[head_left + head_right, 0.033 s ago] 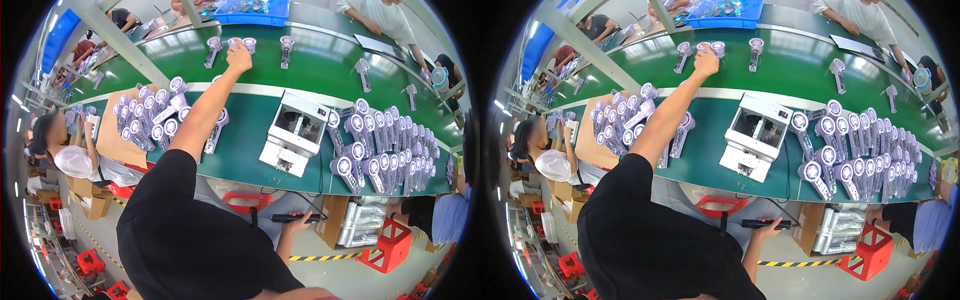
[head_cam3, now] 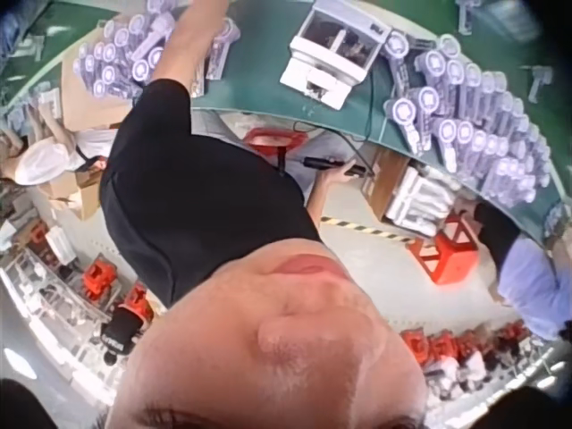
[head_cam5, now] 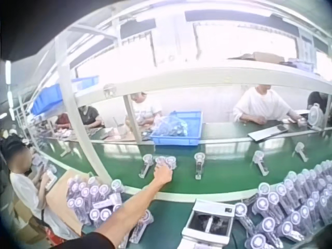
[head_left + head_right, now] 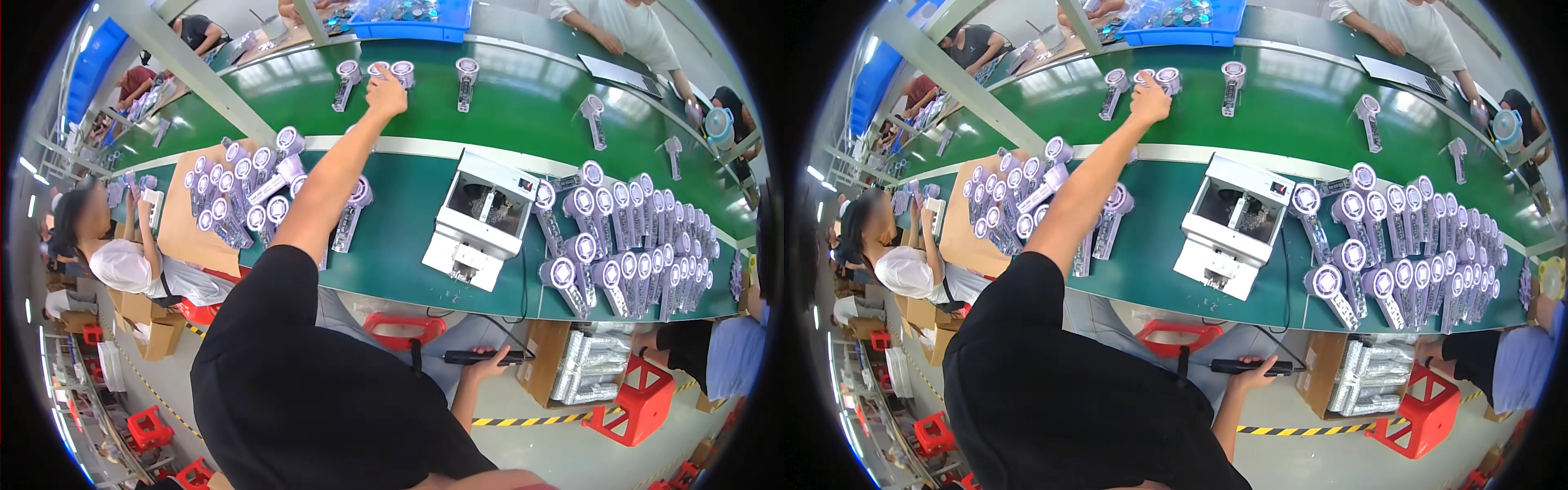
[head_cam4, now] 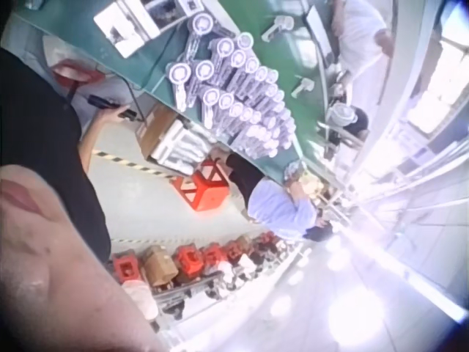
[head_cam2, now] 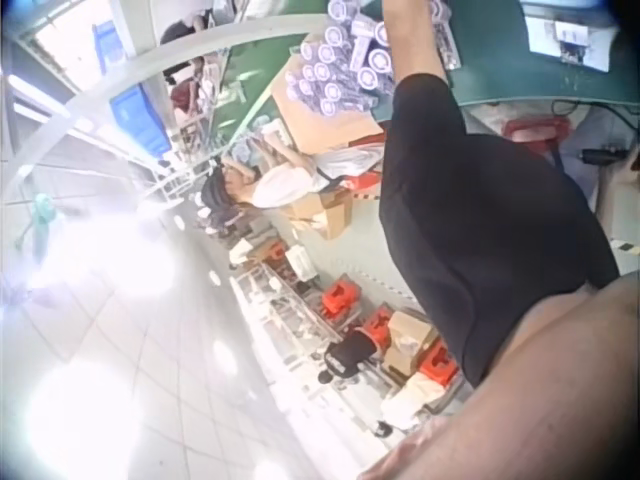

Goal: Assembling electronic handheld fans by using a heat gun to seal or shrink components on an assembly line.

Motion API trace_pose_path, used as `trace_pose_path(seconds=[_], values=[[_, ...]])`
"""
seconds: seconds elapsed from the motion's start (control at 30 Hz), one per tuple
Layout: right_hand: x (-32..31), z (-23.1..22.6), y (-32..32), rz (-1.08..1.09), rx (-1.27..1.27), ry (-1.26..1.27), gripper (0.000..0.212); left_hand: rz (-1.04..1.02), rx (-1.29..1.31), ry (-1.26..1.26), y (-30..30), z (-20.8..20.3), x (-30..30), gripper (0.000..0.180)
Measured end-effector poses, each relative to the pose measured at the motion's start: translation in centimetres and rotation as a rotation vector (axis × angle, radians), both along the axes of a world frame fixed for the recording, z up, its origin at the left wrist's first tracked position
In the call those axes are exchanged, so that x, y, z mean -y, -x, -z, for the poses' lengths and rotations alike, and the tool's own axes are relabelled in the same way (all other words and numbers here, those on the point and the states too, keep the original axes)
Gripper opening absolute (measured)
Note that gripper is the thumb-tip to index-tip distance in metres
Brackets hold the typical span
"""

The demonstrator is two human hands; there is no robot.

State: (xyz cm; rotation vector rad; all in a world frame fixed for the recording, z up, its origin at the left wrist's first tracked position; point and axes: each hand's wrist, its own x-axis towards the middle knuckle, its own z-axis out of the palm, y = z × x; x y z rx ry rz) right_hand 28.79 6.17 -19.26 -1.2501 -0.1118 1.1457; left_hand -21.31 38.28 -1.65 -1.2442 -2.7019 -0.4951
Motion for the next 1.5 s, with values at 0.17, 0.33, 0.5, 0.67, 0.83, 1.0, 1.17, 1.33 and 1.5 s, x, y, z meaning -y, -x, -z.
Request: trace_pose_path(seconds=[0.17,0.33,0.5,0.67,0.83,1.0,1.17,1.33,1.5], values=[[0.2,0.2,-0.8,0.008,0.073,0.039,0.035,-0.189,-0.061,-0.126,3.5,-2.8,1.7,0.080],[-0.3,0.8,-0.5,0.013,0.051,0.034,0.032,0.335,0.012,0.417,13.9,1.6,3.7,0.033],[-0.5,0.6,-0.5,-0.024,0.060,0.034,0.033,0.118,0.200,-0.031,15.5,0.1,1.4,0.029],[-0.1,0.5,-0.9,-0.002,0.049,0.030,0.032,0.378,0.054,-0.187,5.3,-2.6,-4.1,0.040],[0.3,0.5,-1.0,-0.004,0.048,0.047,0.032,0.241,0.355,0.054,-6.4,-0.6,-8.4,0.104],[0.1,0.3,-0.8,-0.046,-0.001,0.013,0.037,0.204,0.218,0.138,-6.5,0.7,-7.9,0.071],[0.0,0.1,-1.0,-0.035,0.003,0.033,0.035,0.368,0.360,0.209,-8.0,-2.7,-3.9,0.072],[0.0,0.0,-1.3,-0.048,-0.020,0.014,0.033,0.453,0.238,0.110,-13.3,-2.7,9.7,0.060],[0.2,0.2,-1.5,-0.067,-0.050,0.023,0.031,0.343,0.244,0.098,-18.6,-1.9,19.4,0.045]])
